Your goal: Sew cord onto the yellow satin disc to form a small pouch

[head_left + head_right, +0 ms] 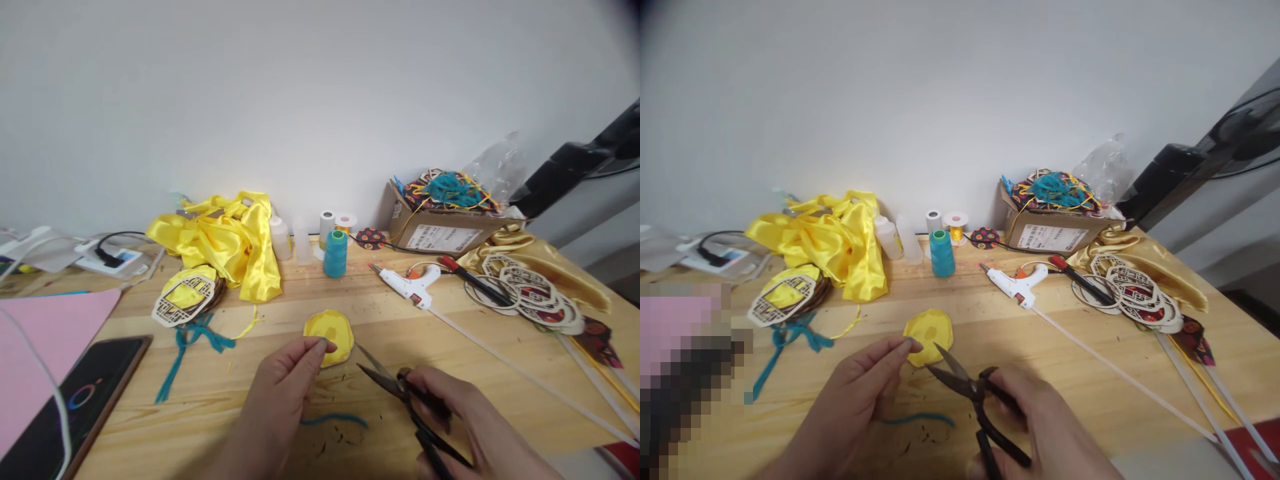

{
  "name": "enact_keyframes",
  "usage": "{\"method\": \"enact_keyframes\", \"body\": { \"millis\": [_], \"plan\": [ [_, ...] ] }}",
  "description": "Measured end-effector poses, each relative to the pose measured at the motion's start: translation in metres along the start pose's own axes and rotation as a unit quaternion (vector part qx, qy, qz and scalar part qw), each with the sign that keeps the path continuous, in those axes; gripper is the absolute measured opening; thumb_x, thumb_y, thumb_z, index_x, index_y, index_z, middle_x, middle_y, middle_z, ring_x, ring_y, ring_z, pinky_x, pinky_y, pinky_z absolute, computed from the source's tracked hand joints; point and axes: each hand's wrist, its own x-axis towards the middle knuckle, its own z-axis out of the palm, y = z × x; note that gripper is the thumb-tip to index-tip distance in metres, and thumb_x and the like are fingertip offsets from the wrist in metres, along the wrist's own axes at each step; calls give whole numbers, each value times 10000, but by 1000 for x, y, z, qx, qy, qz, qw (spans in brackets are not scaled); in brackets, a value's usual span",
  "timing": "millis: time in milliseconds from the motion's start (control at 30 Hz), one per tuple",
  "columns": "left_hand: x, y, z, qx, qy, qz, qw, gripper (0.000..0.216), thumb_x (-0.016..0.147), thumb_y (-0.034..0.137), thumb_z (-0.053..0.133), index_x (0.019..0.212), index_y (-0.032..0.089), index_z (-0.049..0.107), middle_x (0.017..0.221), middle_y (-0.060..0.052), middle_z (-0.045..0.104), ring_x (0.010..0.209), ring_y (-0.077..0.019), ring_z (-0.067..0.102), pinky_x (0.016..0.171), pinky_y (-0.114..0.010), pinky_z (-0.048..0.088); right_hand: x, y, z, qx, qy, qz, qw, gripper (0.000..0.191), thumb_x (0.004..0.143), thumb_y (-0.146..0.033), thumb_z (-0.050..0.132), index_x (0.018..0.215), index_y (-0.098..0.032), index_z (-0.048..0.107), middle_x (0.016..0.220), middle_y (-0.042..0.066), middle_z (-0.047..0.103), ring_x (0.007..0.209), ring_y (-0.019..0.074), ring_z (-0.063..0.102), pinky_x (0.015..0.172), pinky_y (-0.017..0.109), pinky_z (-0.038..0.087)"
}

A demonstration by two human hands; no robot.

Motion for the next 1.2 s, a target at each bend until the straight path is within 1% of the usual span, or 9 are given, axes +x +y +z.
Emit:
{"method": "enact_keyframes", "body": {
  "millis": [133, 267, 433, 600, 800, 1033, 1100, 1133, 1200],
  "plan": [
    [0, -1, -1, 12, -8, 5, 1000, 221, 767, 366, 608, 842, 181, 703, 389, 96, 323, 405, -65, 245, 394, -169, 193, 11, -10, -1, -30, -63, 53, 996, 154, 581, -277, 680, 664, -207, 572, 619, -24, 559, 592, 142, 471, 512, 222, 372],
    [1, -3, 0, 7, -33, 12, 999, 205, 766, 361, 609, 835, 199, 716, 557, 27, 561, 572, -112, 472, 533, -179, 368, 20, -10, 0, -29, -111, 76, 991, 209, 618, -357, 695, 624, -195, 562, 569, -60, 500, 537, 97, 385, 457, 205, 268],
    [1, -4, -3, 48, -79, 42, 995, 215, 802, 344, 564, 884, 230, 727, 746, 0, 666, 770, -168, 556, 736, -232, 420, 29, -10, 4, -7, -103, 26, 994, 257, 664, -445, 672, 639, -198, 603, 553, -72, 473, 520, 79, 343, 446, 207, 232],
    [2, -3, -5, 92, -115, 80, 986, 270, 841, 340, 494, 974, 249, 711, 810, -1, 692, 842, -205, 572, 804, -276, 416, 36, -11, 7, 16, -107, -10, 994, 170, 724, -367, 631, 640, -221, 656, 515, -76, 461, 497, 67, 339, 448, 212, 217],
    [3, -2, -5, 111, -112, 82, 984, 281, 833, 336, 497, 991, 240, 709, 806, -2, 692, 834, -212, 574, 803, -283, 422, 38, -11, 7, 18, -118, -5, 993, 167, 741, -347, 607, 648, -232, 685, 496, -74, 411, 472, 63, 308, 419, 213, 189],
    [2, -2, -5, 107, -109, 77, 985, 259, 817, 333, 516, 924, 218, 721, 776, -4, 670, 800, -198, 564, 776, -272, 422, 38, -6, 11, -67, -61, -2, 996, 229, 689, -404, 641, 614, -189, 664, 498, -50, 462, 485, 80, 336, 427, 213, 215],
    [2, -2, -6, 79, -90, 67, 991, 243, 804, 337, 538, 889, 203, 722, 700, -1, 641, 732, -181, 553, 709, -254, 428, 34, -8, 8, -79, -52, -12, 995, 177, 672, -353, 654, 605, -190, 642, 515, -44, 505, 490, 85, 379, 432, 210, 230],
    [3, -2, -6, 63, -69, 52, 994, 238, 792, 345, 556, 877, 194, 718, 611, 13, 599, 641, -159, 529, 633, -234, 423, 30, -8, 5, -85, -56, -20, 995, 139, 661, -315, 661, 600, -194, 627, 528, -44, 526, 493, 87, 401, 435, 207, 238],
    [3, -1, -9, 30, -17, 20, 999, 259, 769, 380, 588, 876, 174, 704, 443, 62, 444, 452, -104, 387, 463, -193, 334, 21, -7, -4, -104, -66, -24, 992, 85, 638, -244, 663, 596, -206, 599, 567, -43, 571, 513, 96, 455, 449, 202, 268]
  ]
}}
